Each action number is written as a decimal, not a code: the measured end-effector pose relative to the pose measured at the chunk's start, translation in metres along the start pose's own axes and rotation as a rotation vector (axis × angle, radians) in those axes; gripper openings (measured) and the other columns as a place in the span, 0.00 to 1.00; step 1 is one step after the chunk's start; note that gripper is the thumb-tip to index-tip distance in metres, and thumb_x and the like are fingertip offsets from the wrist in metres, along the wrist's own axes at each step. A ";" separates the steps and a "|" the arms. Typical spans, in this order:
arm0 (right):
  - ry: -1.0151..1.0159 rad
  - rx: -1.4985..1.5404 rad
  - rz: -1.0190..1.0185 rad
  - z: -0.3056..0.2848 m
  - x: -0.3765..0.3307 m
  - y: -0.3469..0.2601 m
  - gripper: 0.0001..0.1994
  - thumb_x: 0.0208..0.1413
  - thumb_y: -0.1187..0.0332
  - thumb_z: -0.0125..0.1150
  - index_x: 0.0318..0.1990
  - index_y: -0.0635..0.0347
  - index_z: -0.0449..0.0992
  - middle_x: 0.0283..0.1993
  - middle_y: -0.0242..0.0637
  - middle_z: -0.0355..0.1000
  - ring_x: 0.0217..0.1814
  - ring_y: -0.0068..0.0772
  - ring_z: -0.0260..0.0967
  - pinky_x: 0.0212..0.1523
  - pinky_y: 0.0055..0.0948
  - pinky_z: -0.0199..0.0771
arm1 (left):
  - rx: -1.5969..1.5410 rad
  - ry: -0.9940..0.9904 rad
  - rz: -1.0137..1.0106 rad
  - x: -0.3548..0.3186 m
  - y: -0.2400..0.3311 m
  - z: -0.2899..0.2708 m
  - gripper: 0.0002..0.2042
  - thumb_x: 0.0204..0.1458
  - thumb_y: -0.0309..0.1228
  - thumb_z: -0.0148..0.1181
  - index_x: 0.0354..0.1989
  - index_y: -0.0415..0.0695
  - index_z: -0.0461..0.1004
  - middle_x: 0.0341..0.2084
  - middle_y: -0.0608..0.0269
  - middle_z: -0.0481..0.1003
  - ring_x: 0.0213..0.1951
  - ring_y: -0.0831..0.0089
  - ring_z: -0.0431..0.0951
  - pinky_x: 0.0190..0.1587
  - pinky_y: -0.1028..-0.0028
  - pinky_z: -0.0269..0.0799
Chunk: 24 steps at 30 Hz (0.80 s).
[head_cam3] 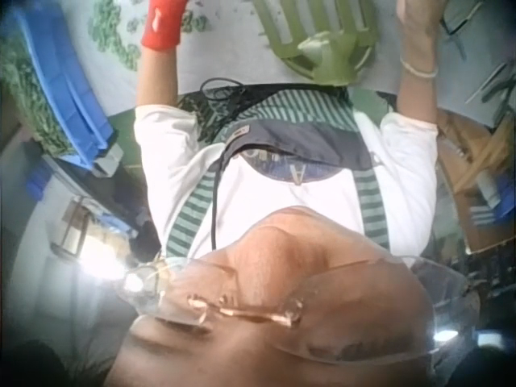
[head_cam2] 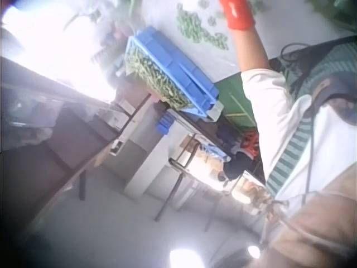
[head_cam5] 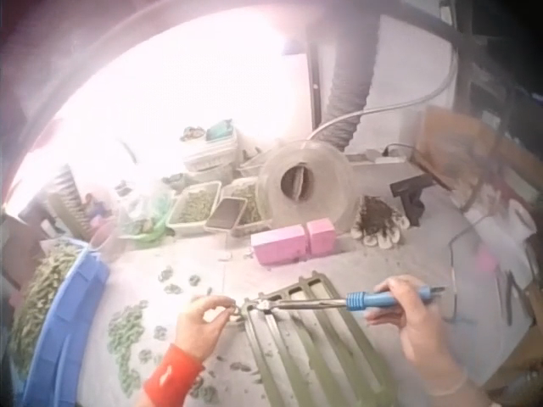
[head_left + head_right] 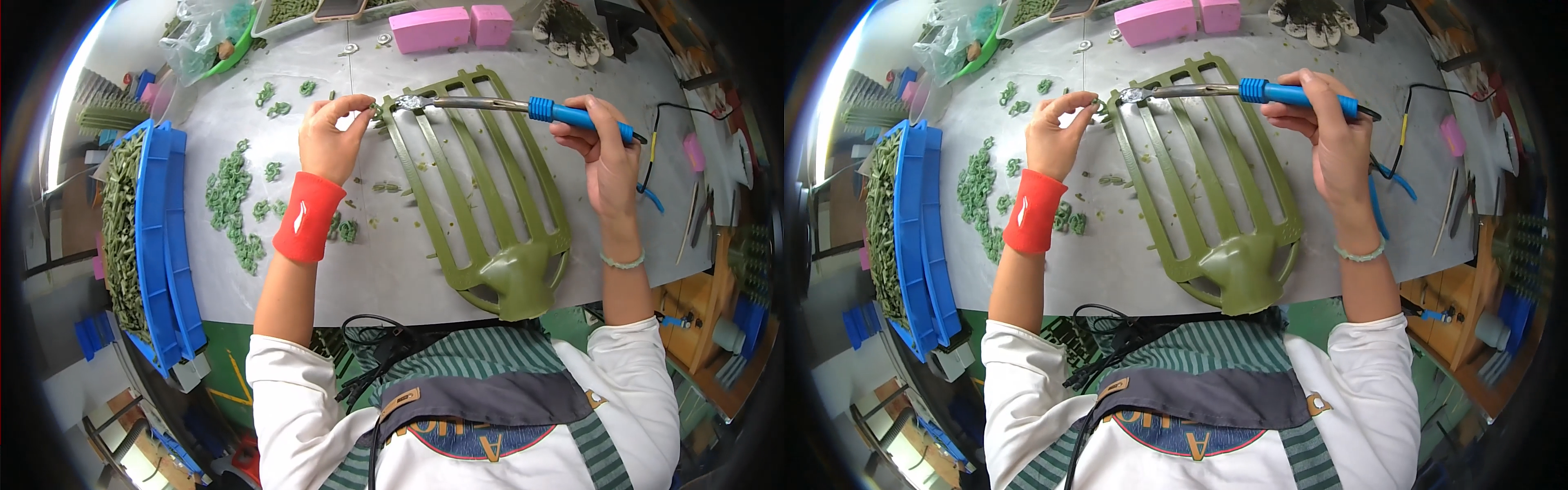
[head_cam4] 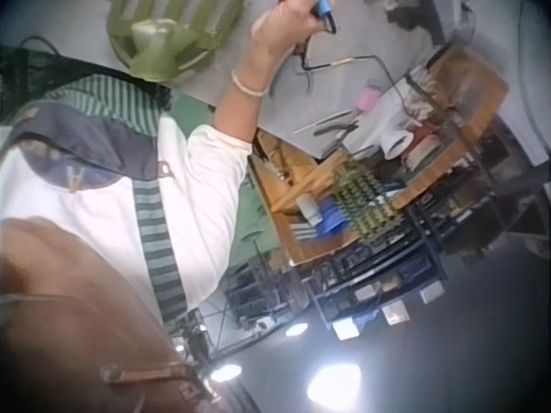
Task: The person places green circular components onto a large green frame and uses a soldering iron to melt the plastic, securing them in place.
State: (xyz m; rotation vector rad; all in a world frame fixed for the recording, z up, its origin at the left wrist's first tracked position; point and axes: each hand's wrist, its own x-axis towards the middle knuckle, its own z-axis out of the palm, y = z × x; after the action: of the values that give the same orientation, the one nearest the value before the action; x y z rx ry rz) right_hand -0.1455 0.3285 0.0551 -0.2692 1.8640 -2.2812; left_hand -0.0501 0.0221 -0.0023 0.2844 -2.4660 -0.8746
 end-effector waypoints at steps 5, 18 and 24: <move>-0.040 -0.020 0.023 0.005 0.002 0.009 0.14 0.60 0.64 0.53 0.38 0.69 0.76 0.31 0.43 0.76 0.31 0.32 0.78 0.35 0.25 0.81 | 0.074 0.002 0.131 0.009 -0.004 0.005 0.08 0.44 0.27 0.67 0.35 0.50 0.82 0.30 0.72 0.80 0.37 0.72 0.72 0.43 0.73 0.70; -0.067 -0.030 0.024 0.009 0.006 0.004 0.14 0.60 0.64 0.53 0.38 0.69 0.76 0.31 0.43 0.76 0.30 0.32 0.78 0.34 0.26 0.81 | 0.187 -0.083 0.201 0.022 -0.008 0.006 0.07 0.43 0.27 0.67 0.32 0.50 0.82 0.29 0.71 0.80 0.36 0.69 0.72 0.41 0.71 0.69; -0.006 -0.058 0.011 -0.012 -0.006 -0.015 0.13 0.59 0.65 0.54 0.38 0.69 0.76 0.30 0.41 0.76 0.28 0.32 0.78 0.31 0.26 0.81 | 0.233 -0.080 0.333 0.020 -0.006 -0.005 0.12 0.44 0.26 0.65 0.39 0.49 0.79 0.31 0.70 0.79 0.37 0.69 0.72 0.41 0.71 0.69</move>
State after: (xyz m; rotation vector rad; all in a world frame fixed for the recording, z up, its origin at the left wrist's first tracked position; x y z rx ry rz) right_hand -0.1428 0.3439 0.0675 -0.2733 1.9261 -2.2195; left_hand -0.0638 0.0074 0.0050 -0.0844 -2.5892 -0.4686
